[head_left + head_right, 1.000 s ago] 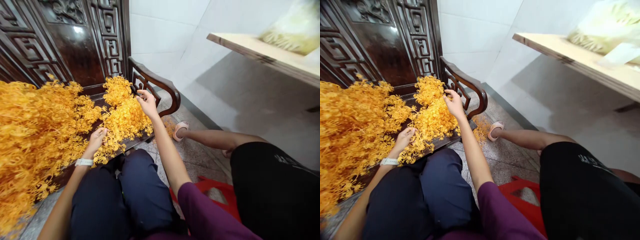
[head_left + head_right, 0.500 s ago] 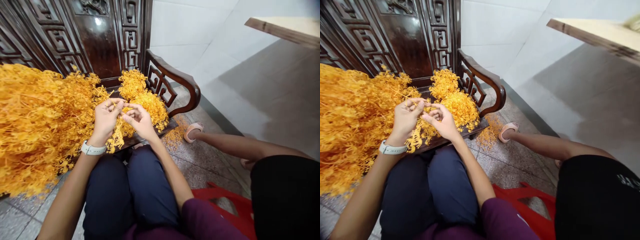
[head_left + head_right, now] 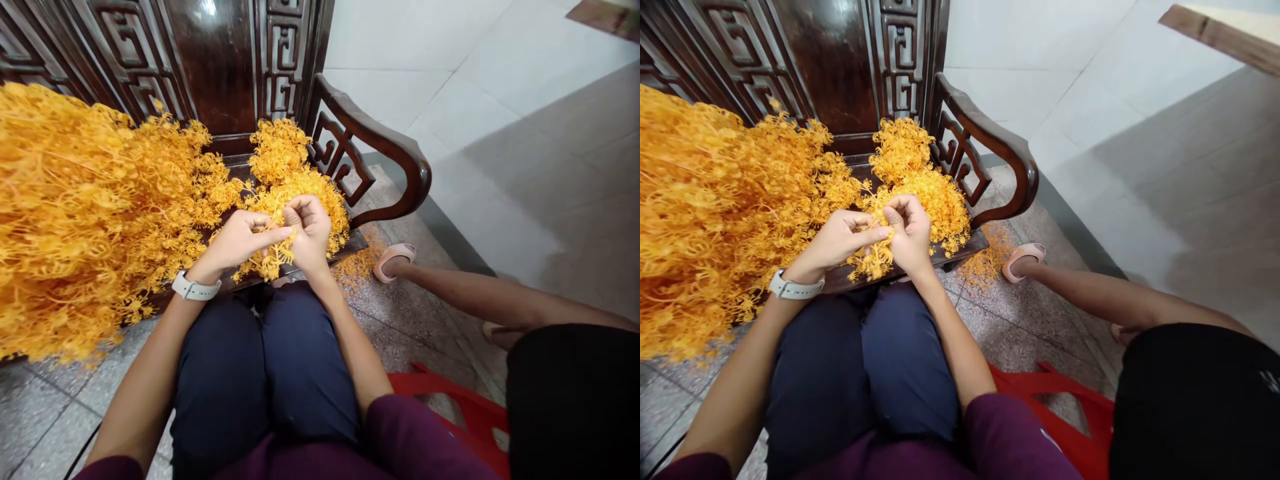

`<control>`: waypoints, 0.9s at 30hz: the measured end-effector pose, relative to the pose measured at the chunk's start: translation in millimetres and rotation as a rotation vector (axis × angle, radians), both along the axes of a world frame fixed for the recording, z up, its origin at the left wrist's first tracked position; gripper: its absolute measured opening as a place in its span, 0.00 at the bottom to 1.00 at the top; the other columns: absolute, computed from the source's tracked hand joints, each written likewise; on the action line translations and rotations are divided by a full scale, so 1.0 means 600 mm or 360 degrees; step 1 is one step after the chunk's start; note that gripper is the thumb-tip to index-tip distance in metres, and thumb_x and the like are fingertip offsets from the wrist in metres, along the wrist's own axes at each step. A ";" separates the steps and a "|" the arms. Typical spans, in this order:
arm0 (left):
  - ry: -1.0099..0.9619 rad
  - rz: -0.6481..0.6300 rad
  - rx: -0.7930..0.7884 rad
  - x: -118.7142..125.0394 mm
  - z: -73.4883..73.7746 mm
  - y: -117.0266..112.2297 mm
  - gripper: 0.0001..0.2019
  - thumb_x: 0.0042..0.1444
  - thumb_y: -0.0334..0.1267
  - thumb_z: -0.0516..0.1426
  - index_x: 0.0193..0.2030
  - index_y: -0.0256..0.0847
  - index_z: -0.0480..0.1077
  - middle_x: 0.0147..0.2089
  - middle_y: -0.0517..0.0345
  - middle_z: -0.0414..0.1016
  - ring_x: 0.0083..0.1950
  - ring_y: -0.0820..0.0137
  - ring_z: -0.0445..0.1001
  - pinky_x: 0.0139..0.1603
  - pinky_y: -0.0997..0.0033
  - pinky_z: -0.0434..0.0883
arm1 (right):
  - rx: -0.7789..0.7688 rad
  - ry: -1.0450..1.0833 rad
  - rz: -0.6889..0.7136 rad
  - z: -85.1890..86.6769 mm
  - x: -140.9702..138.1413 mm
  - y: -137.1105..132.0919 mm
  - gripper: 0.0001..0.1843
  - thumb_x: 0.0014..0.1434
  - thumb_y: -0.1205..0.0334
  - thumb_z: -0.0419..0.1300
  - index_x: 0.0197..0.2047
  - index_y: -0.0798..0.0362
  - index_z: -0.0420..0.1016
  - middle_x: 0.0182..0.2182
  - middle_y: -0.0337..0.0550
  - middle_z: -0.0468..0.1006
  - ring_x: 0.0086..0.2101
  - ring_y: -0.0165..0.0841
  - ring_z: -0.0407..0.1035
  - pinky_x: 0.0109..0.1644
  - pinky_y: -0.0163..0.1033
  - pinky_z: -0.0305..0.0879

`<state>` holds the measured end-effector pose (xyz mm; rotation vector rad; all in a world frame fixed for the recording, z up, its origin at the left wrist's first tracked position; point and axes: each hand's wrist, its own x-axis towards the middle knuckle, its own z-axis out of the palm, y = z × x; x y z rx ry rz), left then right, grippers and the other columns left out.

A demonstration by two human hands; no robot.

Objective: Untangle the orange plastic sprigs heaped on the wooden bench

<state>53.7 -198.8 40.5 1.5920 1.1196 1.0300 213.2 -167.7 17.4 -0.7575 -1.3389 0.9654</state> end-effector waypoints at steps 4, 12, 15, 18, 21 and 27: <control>0.0043 0.0013 0.0090 0.003 0.011 -0.001 0.31 0.63 0.57 0.67 0.19 0.39 0.64 0.18 0.63 0.61 0.20 0.77 0.55 0.23 0.71 0.51 | 0.0062 0.0032 -0.0141 -0.005 -0.006 -0.006 0.06 0.68 0.60 0.62 0.39 0.47 0.68 0.33 0.39 0.69 0.34 0.32 0.67 0.42 0.41 0.67; -0.0247 0.0108 0.0003 -0.021 -0.010 -0.017 0.25 0.56 0.61 0.71 0.28 0.37 0.80 0.18 0.63 0.60 0.19 0.77 0.52 0.21 0.72 0.47 | -0.0158 0.0507 -0.0528 -0.035 0.047 0.063 0.14 0.71 0.50 0.57 0.39 0.46 0.58 0.32 0.37 0.64 0.29 0.29 0.64 0.39 0.40 0.70; -0.0369 0.0327 -0.0102 -0.031 -0.030 -0.025 0.25 0.53 0.61 0.73 0.31 0.37 0.81 0.17 0.63 0.61 0.17 0.78 0.53 0.19 0.73 0.47 | -0.0333 0.0640 -0.0778 -0.063 0.095 0.105 0.13 0.69 0.51 0.60 0.41 0.45 0.60 0.31 0.36 0.63 0.28 0.29 0.64 0.40 0.39 0.72; -0.0444 0.0479 -0.0195 -0.025 -0.041 -0.019 0.24 0.51 0.59 0.75 0.32 0.38 0.78 0.19 0.63 0.62 0.18 0.78 0.55 0.17 0.75 0.50 | -0.0344 0.0474 -0.0685 -0.077 0.111 0.132 0.14 0.65 0.51 0.65 0.44 0.46 0.64 0.38 0.40 0.71 0.34 0.30 0.71 0.48 0.42 0.78; -0.0533 0.0530 -0.0306 -0.016 -0.045 -0.007 0.25 0.50 0.57 0.76 0.30 0.39 0.73 0.21 0.63 0.63 0.19 0.78 0.56 0.16 0.77 0.50 | -0.0289 0.0260 -0.0474 -0.064 0.102 0.167 0.13 0.64 0.53 0.66 0.44 0.46 0.67 0.40 0.42 0.75 0.38 0.31 0.74 0.51 0.43 0.79; -0.0554 0.0650 -0.0349 -0.021 -0.054 0.002 0.19 0.58 0.51 0.72 0.31 0.39 0.73 0.23 0.61 0.65 0.19 0.78 0.57 0.16 0.77 0.49 | -0.0117 -0.0156 -0.0489 -0.027 0.101 0.211 0.08 0.61 0.62 0.68 0.41 0.50 0.73 0.40 0.43 0.79 0.45 0.34 0.75 0.56 0.46 0.75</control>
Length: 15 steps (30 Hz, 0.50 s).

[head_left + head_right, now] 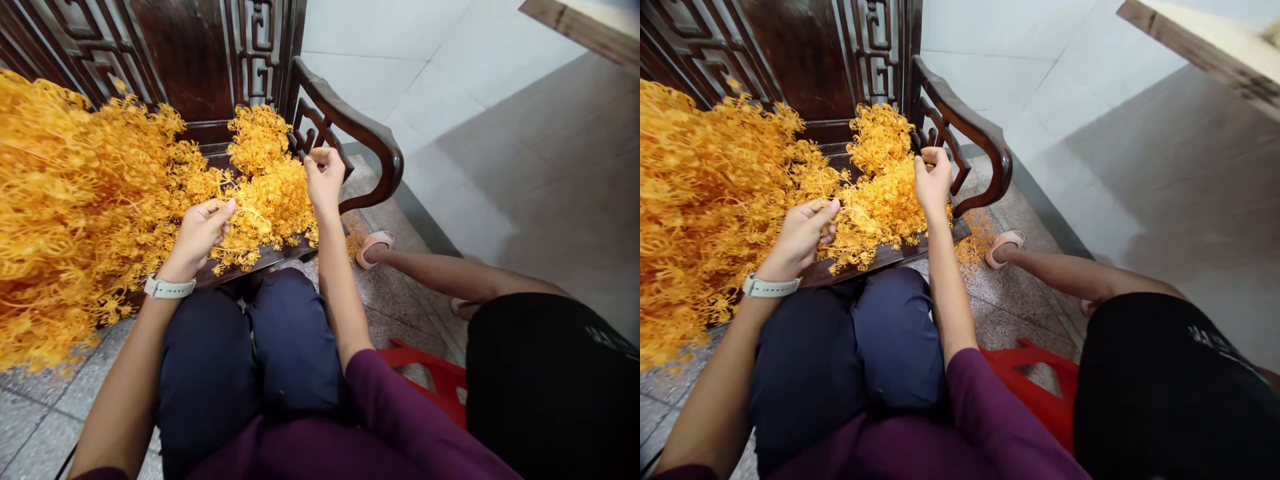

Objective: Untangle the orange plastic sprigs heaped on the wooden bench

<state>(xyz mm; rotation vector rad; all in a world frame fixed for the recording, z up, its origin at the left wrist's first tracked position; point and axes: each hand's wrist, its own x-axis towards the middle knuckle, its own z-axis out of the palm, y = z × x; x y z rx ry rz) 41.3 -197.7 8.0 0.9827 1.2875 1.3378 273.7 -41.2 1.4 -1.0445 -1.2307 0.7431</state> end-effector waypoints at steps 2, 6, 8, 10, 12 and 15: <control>-0.0004 0.0043 0.0002 0.001 -0.002 0.002 0.18 0.59 0.50 0.72 0.32 0.38 0.74 0.25 0.58 0.68 0.22 0.76 0.62 0.17 0.77 0.52 | 0.0036 0.0027 -0.0007 0.003 0.002 -0.026 0.07 0.63 0.59 0.67 0.40 0.50 0.73 0.38 0.42 0.78 0.42 0.33 0.74 0.54 0.45 0.75; 0.0021 0.0125 0.0081 0.008 -0.005 0.008 0.18 0.56 0.50 0.73 0.33 0.39 0.74 0.29 0.57 0.71 0.26 0.73 0.70 0.18 0.77 0.58 | -0.0087 0.0152 0.0353 0.009 -0.015 -0.108 0.14 0.66 0.47 0.67 0.42 0.48 0.75 0.34 0.39 0.77 0.34 0.29 0.71 0.40 0.38 0.72; 0.0060 0.0144 0.0155 0.011 -0.005 0.010 0.20 0.57 0.52 0.73 0.34 0.40 0.73 0.29 0.58 0.71 0.27 0.72 0.72 0.19 0.76 0.60 | -0.0223 0.0133 0.0677 0.015 -0.033 -0.141 0.21 0.67 0.38 0.65 0.43 0.48 0.77 0.36 0.41 0.79 0.33 0.29 0.71 0.36 0.36 0.70; 0.0116 0.0181 0.0217 0.012 -0.006 0.012 0.20 0.58 0.54 0.72 0.34 0.40 0.73 0.29 0.58 0.71 0.28 0.71 0.72 0.21 0.75 0.62 | -0.0361 0.0090 0.0961 0.020 -0.053 -0.161 0.28 0.65 0.31 0.64 0.42 0.49 0.79 0.39 0.42 0.79 0.33 0.29 0.71 0.34 0.36 0.69; 0.0192 0.0237 0.0290 0.010 -0.006 0.011 0.20 0.59 0.54 0.71 0.34 0.39 0.74 0.30 0.58 0.72 0.29 0.71 0.73 0.25 0.74 0.65 | -0.0448 0.0062 0.1108 0.021 -0.070 -0.168 0.30 0.62 0.28 0.66 0.41 0.50 0.80 0.39 0.42 0.78 0.34 0.30 0.72 0.34 0.37 0.69; 0.0362 0.0167 0.0424 0.008 -0.005 0.007 0.20 0.60 0.54 0.70 0.33 0.38 0.76 0.30 0.58 0.74 0.30 0.72 0.71 0.31 0.73 0.66 | -0.0379 0.0044 0.1057 0.016 -0.082 -0.166 0.31 0.61 0.27 0.66 0.41 0.50 0.81 0.36 0.41 0.77 0.37 0.33 0.72 0.39 0.39 0.73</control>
